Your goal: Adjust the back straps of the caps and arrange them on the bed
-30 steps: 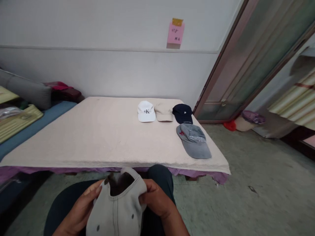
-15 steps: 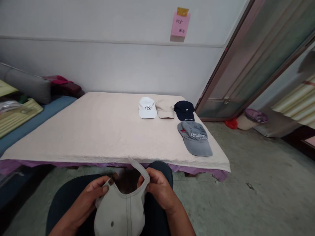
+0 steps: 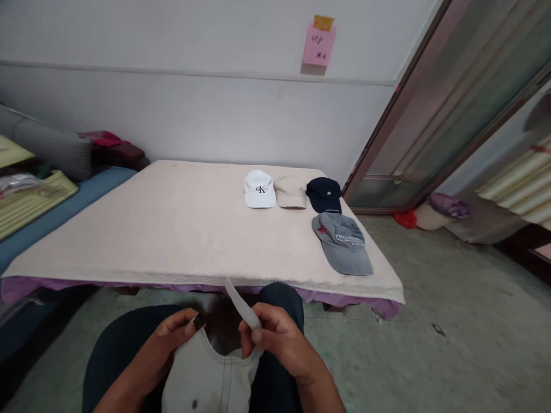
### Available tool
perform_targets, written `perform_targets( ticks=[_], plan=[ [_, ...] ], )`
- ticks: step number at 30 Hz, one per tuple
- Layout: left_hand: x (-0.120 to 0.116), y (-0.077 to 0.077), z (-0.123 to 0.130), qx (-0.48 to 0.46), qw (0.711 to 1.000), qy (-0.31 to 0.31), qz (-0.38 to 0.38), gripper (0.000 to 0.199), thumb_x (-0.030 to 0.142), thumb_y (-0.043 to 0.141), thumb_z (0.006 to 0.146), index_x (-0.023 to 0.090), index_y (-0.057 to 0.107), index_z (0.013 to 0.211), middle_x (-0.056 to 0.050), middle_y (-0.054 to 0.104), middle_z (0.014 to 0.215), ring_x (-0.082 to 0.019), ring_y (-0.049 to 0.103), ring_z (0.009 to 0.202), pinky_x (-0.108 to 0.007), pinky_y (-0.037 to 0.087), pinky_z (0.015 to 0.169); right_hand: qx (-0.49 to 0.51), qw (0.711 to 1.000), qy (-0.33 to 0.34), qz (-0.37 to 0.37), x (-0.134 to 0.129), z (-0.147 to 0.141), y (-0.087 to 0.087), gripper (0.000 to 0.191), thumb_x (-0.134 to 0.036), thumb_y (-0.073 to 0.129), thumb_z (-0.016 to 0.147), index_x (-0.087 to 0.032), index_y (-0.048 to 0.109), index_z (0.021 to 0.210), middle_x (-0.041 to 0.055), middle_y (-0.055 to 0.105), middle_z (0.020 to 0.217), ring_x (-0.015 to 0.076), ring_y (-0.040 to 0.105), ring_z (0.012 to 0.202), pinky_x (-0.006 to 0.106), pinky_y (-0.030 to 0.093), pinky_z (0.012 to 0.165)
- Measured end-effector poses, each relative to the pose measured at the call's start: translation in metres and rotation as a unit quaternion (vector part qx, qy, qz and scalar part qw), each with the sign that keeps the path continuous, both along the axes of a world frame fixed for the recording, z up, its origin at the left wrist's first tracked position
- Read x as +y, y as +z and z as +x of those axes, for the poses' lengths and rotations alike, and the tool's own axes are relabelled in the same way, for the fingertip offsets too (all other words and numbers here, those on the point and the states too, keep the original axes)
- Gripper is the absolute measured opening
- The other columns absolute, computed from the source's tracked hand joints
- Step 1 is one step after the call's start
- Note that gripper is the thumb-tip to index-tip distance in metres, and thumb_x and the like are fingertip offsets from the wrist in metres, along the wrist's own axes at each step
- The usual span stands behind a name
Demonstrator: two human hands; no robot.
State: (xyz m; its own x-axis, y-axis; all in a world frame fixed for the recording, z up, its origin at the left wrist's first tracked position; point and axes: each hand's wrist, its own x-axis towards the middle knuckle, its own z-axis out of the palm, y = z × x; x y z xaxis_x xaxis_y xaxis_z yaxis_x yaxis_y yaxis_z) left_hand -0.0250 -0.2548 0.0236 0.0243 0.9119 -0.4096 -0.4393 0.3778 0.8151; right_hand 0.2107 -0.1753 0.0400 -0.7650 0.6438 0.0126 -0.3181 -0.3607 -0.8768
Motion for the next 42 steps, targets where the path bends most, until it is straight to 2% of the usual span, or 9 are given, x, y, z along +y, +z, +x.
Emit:
perform_targets(
  ticks=[4, 8, 11, 14, 20, 26, 33, 39, 42],
  plan=[
    [0.000, 0.000, -0.002, -0.014, 0.999, 0.021, 0.026, 0.014, 0.029, 0.069, 0.077, 0.017, 0.067, 0.084, 0.001, 0.058, 0.069, -0.009, 0.049, 0.059, -0.019, 0.036, 0.056, 0.041, 0.997, -0.061, -0.021, -0.001, -0.004, 0.000, 0.012, -0.024, 0.062, 0.081, -0.014, 0.061, 0.088, 0.0013, 0.057, 0.061, 0.0120, 0.051, 0.057, 0.027, 0.036, 0.058],
    [-0.001, -0.003, -0.001, -0.053, 0.998, 0.020, 0.031, 0.013, 0.028, 0.070, 0.075, 0.017, 0.067, 0.081, 0.001, 0.056, 0.066, -0.008, 0.048, 0.056, -0.019, 0.036, 0.053, 0.035, 0.994, -0.093, -0.055, 0.000, -0.008, 0.001, 0.023, -0.035, 0.051, 0.089, -0.015, 0.061, 0.089, -0.0027, 0.047, 0.052, 0.0081, 0.038, 0.046, 0.025, 0.033, 0.052],
    [-0.001, -0.005, 0.003, -0.078, 0.996, 0.008, 0.047, 0.013, 0.028, 0.071, 0.074, 0.016, 0.067, 0.078, 0.001, 0.056, 0.067, -0.008, 0.048, 0.056, -0.019, 0.035, 0.052, 0.004, 0.992, -0.109, -0.061, 0.001, -0.011, -0.002, 0.023, -0.036, 0.048, 0.091, -0.016, 0.059, 0.093, -0.0047, 0.044, 0.050, 0.0069, 0.033, 0.043, 0.024, 0.031, 0.049],
    [0.001, -0.007, 0.006, -0.116, 0.992, 0.027, 0.043, 0.013, 0.027, 0.071, 0.074, 0.018, 0.067, 0.082, 0.001, 0.058, 0.069, -0.009, 0.050, 0.056, -0.019, 0.036, 0.053, -0.014, 0.991, -0.113, -0.062, 0.000, -0.012, -0.002, 0.022, -0.035, 0.052, 0.089, -0.017, 0.059, 0.098, -0.0045, 0.045, 0.050, 0.0073, 0.035, 0.043, 0.022, 0.029, 0.047],
    [0.006, -0.008, 0.010, -0.137, 0.989, 0.035, 0.047, 0.012, 0.024, 0.070, 0.073, 0.017, 0.066, 0.082, 0.000, 0.059, 0.072, -0.009, 0.051, 0.059, -0.019, 0.038, 0.055, -0.034, 0.989, -0.135, -0.052, -0.002, -0.011, 0.013, 0.015, -0.027, 0.062, 0.077, -0.012, 0.064, 0.081, 0.0028, 0.057, 0.063, 0.0097, 0.046, 0.051, 0.024, 0.032, 0.050],
    [0.007, -0.002, 0.014, -0.113, 0.993, 0.021, 0.022, 0.014, 0.022, 0.072, 0.070, 0.018, 0.066, 0.082, 0.001, 0.059, 0.069, -0.009, 0.050, 0.055, -0.019, 0.035, 0.051, -0.046, 0.988, -0.133, -0.059, -0.001, -0.015, 0.010, 0.014, -0.025, 0.060, 0.077, -0.013, 0.062, 0.083, 0.0000, 0.053, 0.058, 0.0076, 0.041, 0.047, 0.021, 0.028, 0.045],
    [0.005, -0.001, 0.016, -0.101, 0.995, -0.010, 0.006, 0.014, 0.024, 0.072, 0.071, 0.018, 0.067, 0.082, 0.000, 0.060, 0.066, -0.009, 0.049, 0.054, -0.020, 0.034, 0.052, -0.084, 0.993, -0.075, -0.041, -0.004, -0.022, 0.002, 0.026, -0.040, 0.058, 0.084, -0.014, 0.058, 0.086, -0.0048, 0.047, 0.048, 0.0038, 0.029, 0.038, 0.018, 0.017, 0.037],
    [0.004, 0.002, 0.015, -0.063, 0.998, -0.022, 0.004, 0.013, 0.028, 0.070, 0.074, 0.016, 0.066, 0.078, 0.001, 0.057, 0.062, -0.008, 0.046, 0.052, -0.019, 0.032, 0.052, -0.067, 0.993, -0.092, -0.016, 0.001, -0.021, 0.013, 0.020, -0.031, 0.063, 0.079, -0.012, 0.058, 0.075, 0.0006, 0.056, 0.061, 0.0066, 0.044, 0.048, 0.020, 0.031, 0.046],
    [0.003, 0.006, 0.015, -0.046, 0.998, -0.029, 0.008, 0.015, 0.029, 0.070, 0.074, 0.016, 0.066, 0.077, 0.002, 0.055, 0.060, -0.007, 0.043, 0.050, -0.019, 0.030, 0.050, -0.070, 0.993, -0.096, -0.015, 0.002, -0.023, 0.019, 0.019, -0.031, 0.064, 0.078, -0.013, 0.058, 0.076, -0.0025, 0.051, 0.057, 0.0048, 0.038, 0.044, 0.019, 0.027, 0.043]
  ],
)
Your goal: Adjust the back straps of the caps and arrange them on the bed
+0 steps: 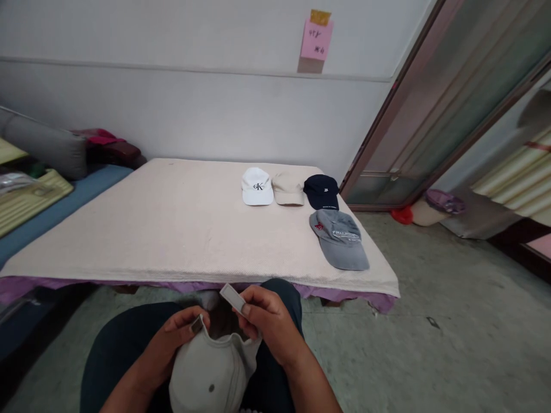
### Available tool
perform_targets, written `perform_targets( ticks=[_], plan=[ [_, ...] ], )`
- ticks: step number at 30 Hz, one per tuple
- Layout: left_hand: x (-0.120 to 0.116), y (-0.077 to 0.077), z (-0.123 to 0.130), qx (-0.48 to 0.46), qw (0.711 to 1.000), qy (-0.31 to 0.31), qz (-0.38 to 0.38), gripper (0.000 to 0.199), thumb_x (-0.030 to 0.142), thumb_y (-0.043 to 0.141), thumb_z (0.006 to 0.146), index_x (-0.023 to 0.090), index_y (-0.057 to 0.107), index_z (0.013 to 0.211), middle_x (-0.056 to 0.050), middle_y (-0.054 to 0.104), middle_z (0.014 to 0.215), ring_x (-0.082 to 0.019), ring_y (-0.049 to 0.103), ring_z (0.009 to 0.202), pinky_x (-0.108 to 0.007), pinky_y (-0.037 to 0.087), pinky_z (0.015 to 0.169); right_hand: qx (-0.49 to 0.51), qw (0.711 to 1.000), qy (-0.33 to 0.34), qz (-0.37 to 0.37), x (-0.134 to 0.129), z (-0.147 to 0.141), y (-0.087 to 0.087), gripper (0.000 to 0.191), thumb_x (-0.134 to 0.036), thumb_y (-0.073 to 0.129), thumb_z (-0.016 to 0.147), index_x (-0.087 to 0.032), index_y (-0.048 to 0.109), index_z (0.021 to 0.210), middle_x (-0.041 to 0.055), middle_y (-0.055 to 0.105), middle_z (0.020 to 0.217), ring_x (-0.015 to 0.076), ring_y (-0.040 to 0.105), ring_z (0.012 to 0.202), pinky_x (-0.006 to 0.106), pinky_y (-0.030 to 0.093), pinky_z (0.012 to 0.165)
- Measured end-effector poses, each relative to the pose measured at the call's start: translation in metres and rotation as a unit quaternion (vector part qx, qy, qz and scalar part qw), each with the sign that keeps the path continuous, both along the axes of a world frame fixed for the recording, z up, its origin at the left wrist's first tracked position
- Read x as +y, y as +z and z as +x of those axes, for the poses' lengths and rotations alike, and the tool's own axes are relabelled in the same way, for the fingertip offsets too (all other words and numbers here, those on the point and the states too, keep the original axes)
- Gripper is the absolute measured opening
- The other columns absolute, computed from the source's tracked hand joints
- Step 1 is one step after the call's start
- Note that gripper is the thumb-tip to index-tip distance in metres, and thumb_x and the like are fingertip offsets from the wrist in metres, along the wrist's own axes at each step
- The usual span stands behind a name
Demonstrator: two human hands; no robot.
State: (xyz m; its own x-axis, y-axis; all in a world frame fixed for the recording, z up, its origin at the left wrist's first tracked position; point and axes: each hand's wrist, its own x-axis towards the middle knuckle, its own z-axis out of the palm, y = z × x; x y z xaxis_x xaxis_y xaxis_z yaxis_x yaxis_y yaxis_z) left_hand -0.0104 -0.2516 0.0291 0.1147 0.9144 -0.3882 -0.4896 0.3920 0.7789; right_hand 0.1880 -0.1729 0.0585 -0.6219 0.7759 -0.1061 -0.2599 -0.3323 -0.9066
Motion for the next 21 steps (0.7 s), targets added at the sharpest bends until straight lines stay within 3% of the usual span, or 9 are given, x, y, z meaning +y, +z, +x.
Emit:
perform_targets(
  ticks=[4, 16, 21],
  plan=[
    [0.001, 0.006, 0.002, 0.012, 1.000, -0.005, -0.001, 0.017, 0.032, 0.071, 0.074, 0.016, 0.066, 0.075, 0.002, 0.055, 0.057, -0.006, 0.041, 0.047, -0.018, 0.028, 0.047, -0.050, 0.998, 0.002, 0.029, 0.000, -0.006, 0.003, 0.026, -0.037, 0.064, 0.079, -0.014, 0.057, 0.071, -0.0064, 0.043, 0.048, 0.0036, 0.031, 0.040, 0.019, 0.022, 0.040],
    [0.002, 0.009, 0.003, 0.036, 0.999, -0.015, -0.017, 0.016, 0.032, 0.070, 0.075, 0.016, 0.068, 0.076, 0.001, 0.060, 0.059, -0.007, 0.045, 0.049, -0.018, 0.032, 0.048, -0.131, 0.985, 0.072, 0.080, -0.003, -0.006, -0.004, 0.021, -0.033, 0.062, 0.079, -0.015, 0.059, 0.068, -0.0045, 0.048, 0.050, 0.0046, 0.034, 0.042, 0.019, 0.025, 0.042],
    [0.002, 0.012, 0.004, 0.039, 0.999, -0.016, -0.016, 0.017, 0.033, 0.071, 0.074, 0.016, 0.069, 0.074, 0.001, 0.060, 0.059, -0.007, 0.045, 0.049, -0.018, 0.032, 0.048, -0.125, 0.989, 0.045, 0.070, -0.002, -0.007, -0.003, 0.024, -0.035, 0.063, 0.078, -0.015, 0.058, 0.065, -0.0051, 0.046, 0.047, 0.0049, 0.034, 0.042, 0.019, 0.024, 0.042]
  ],
)
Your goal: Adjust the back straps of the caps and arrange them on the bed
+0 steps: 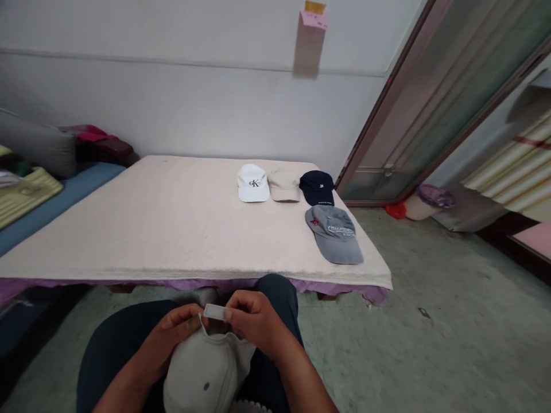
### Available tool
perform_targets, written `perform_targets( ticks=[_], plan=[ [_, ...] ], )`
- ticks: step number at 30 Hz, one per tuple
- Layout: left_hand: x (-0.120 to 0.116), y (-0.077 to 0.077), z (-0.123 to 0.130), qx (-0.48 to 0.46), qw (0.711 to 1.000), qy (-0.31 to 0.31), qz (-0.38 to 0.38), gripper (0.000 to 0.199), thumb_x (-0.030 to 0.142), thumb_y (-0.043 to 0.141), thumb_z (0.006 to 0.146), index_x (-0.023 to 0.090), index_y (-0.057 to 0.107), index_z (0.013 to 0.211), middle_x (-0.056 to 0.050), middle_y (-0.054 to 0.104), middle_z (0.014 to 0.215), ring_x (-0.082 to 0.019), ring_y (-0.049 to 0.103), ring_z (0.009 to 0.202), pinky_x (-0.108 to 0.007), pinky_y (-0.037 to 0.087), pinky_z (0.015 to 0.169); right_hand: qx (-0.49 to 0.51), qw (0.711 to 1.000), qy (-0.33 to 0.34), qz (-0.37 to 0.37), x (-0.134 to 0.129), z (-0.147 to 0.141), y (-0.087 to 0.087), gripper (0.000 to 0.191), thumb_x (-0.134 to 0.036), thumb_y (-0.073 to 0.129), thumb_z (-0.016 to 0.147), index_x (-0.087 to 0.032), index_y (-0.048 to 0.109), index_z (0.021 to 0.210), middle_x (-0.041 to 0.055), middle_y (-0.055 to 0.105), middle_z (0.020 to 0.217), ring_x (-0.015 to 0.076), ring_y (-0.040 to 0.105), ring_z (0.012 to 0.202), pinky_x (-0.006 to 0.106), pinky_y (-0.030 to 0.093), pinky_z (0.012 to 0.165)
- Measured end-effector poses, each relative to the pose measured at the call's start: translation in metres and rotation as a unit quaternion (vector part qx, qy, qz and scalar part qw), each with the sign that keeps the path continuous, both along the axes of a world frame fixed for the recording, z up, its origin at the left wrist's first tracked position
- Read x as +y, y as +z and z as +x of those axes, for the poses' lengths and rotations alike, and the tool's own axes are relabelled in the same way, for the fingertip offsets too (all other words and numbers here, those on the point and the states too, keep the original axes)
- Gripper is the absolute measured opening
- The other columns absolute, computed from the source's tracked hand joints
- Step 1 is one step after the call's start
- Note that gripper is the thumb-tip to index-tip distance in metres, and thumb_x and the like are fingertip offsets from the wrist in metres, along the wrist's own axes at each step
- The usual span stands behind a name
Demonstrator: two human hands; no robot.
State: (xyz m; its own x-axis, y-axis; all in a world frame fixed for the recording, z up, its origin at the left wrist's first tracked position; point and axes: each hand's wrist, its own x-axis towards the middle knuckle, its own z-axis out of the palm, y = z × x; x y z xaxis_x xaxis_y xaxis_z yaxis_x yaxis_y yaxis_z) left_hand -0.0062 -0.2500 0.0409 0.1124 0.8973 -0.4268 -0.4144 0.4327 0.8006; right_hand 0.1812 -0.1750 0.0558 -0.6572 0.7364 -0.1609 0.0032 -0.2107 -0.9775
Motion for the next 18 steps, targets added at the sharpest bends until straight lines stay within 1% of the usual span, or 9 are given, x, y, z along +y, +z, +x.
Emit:
perform_targets(
  ticks=[2, 8, 14, 18],
  plan=[
    [-0.0004, -0.0001, 0.0000, 0.001, 1.000, -0.003, 0.003, 0.017, 0.033, 0.070, 0.075, 0.016, 0.069, 0.075, 0.001, 0.060, 0.060, -0.007, 0.046, 0.050, -0.018, 0.032, 0.049, 0.002, 1.000, 0.001, -0.002, 0.0002, 0.0000, -0.0009, 0.024, -0.035, 0.063, 0.078, -0.015, 0.058, 0.065, -0.0052, 0.046, 0.047, 0.0049, 0.033, 0.042, 0.019, 0.025, 0.042],
    [-0.0010, -0.0032, -0.0022, 0.014, 1.000, -0.004, -0.001, 0.016, 0.033, 0.071, 0.074, 0.017, 0.069, 0.075, 0.002, 0.059, 0.058, -0.006, 0.043, 0.048, -0.018, 0.031, 0.047, -0.009, 0.999, 0.043, 0.008, -0.0009, 0.0017, -0.0067, 0.021, -0.034, 0.061, 0.080, -0.015, 0.061, 0.071, -0.0044, 0.049, 0.052, 0.0053, 0.036, 0.045, 0.019, 0.026, 0.044],
    [-0.0006, -0.0022, -0.0045, 0.026, 1.000, -0.009, -0.002, 0.017, 0.033, 0.069, 0.075, 0.016, 0.067, 0.073, 0.003, 0.055, 0.056, -0.006, 0.041, 0.048, -0.018, 0.029, 0.047, -0.030, 0.998, 0.034, 0.044, -0.0007, 0.0033, -0.0067, 0.021, -0.032, 0.061, 0.080, -0.015, 0.060, 0.069, -0.0033, 0.049, 0.056, 0.0060, 0.038, 0.049, 0.019, 0.026, 0.045],
    [-0.0007, -0.0018, -0.0043, 0.027, 0.999, -0.022, 0.007, 0.018, 0.033, 0.068, 0.076, 0.015, 0.067, 0.073, 0.002, 0.054, 0.056, -0.005, 0.040, 0.047, -0.018, 0.028, 0.047, -0.031, 0.999, 0.017, 0.031, -0.0013, 0.0023, -0.0076, 0.021, -0.032, 0.060, 0.080, -0.015, 0.058, 0.068, -0.0044, 0.047, 0.052, 0.0054, 0.035, 0.045, 0.019, 0.026, 0.043]
  ],
)
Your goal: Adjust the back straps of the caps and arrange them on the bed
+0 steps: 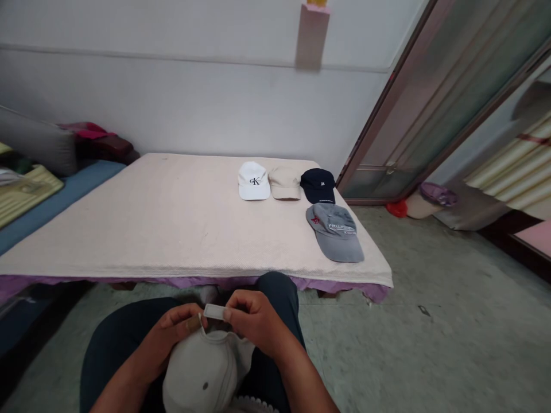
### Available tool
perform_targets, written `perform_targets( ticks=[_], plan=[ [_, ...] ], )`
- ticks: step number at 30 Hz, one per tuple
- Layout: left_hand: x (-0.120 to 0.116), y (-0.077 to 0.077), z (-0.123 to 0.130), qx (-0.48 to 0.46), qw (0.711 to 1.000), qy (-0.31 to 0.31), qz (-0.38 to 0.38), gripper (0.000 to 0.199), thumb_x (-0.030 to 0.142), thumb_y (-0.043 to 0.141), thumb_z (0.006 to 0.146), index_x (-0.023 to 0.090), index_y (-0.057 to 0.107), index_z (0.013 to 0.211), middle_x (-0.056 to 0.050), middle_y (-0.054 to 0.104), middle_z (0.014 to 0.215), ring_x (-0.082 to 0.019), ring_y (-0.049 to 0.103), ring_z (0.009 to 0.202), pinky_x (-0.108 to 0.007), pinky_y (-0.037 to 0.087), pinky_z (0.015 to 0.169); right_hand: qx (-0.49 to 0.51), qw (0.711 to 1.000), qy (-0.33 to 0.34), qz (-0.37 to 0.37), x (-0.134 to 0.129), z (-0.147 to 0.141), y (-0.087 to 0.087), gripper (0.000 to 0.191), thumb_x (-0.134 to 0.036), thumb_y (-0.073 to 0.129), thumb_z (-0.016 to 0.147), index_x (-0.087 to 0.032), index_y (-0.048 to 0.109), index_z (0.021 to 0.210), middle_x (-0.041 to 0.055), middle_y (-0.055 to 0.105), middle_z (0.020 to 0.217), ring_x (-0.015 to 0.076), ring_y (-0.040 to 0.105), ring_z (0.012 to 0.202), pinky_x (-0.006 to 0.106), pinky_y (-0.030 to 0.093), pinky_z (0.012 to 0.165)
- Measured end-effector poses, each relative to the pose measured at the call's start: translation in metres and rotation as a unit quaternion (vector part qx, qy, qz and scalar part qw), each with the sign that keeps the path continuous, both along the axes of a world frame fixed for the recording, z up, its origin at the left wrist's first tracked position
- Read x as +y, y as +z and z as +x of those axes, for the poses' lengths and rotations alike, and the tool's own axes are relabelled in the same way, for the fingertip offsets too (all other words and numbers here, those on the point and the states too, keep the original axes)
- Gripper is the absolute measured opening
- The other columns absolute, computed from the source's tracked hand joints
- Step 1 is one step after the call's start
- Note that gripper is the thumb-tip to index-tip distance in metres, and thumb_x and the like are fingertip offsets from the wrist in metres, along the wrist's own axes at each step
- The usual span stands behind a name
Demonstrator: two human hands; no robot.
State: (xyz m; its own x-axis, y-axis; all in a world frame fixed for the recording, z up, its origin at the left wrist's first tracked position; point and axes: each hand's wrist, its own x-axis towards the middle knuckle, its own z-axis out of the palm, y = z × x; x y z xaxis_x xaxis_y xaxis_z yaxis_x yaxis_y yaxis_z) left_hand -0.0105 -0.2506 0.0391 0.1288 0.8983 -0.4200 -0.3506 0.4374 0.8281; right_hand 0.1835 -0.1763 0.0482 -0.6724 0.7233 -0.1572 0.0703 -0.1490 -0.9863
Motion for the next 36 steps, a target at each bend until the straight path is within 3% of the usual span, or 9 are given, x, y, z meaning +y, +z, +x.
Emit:
perform_targets(
  ticks=[13, 22, 36],
  plan=[
    [-0.001, -0.012, 0.001, 0.022, 1.000, 0.006, -0.009, 0.021, 0.034, 0.069, 0.075, 0.015, 0.063, 0.069, 0.005, 0.048, 0.054, -0.004, 0.034, 0.046, -0.017, 0.025, 0.044, -0.004, 0.998, 0.057, -0.027, 0.002, 0.002, 0.002, 0.022, -0.034, 0.061, 0.080, -0.015, 0.057, 0.069, -0.0050, 0.047, 0.053, 0.0049, 0.036, 0.046, 0.018, 0.027, 0.045],
    [-0.001, -0.019, 0.000, 0.022, 1.000, -0.006, -0.010, 0.020, 0.035, 0.069, 0.075, 0.015, 0.065, 0.072, 0.004, 0.051, 0.058, -0.005, 0.038, 0.049, -0.017, 0.027, 0.047, -0.015, 0.995, 0.086, -0.045, 0.005, 0.006, 0.003, 0.023, -0.035, 0.062, 0.078, -0.014, 0.059, 0.069, -0.0053, 0.044, 0.053, 0.0044, 0.034, 0.047, 0.018, 0.025, 0.044],
    [0.000, -0.012, 0.000, 0.014, 0.999, -0.052, -0.001, 0.022, 0.034, 0.068, 0.076, 0.014, 0.063, 0.069, 0.004, 0.049, 0.054, -0.005, 0.034, 0.045, -0.019, 0.023, 0.044, -0.034, 0.990, 0.129, -0.046, 0.012, 0.003, 0.007, 0.016, -0.029, 0.065, 0.076, -0.013, 0.063, 0.073, -0.0055, 0.045, 0.054, 0.0044, 0.035, 0.048, 0.017, 0.026, 0.044]
  ],
)
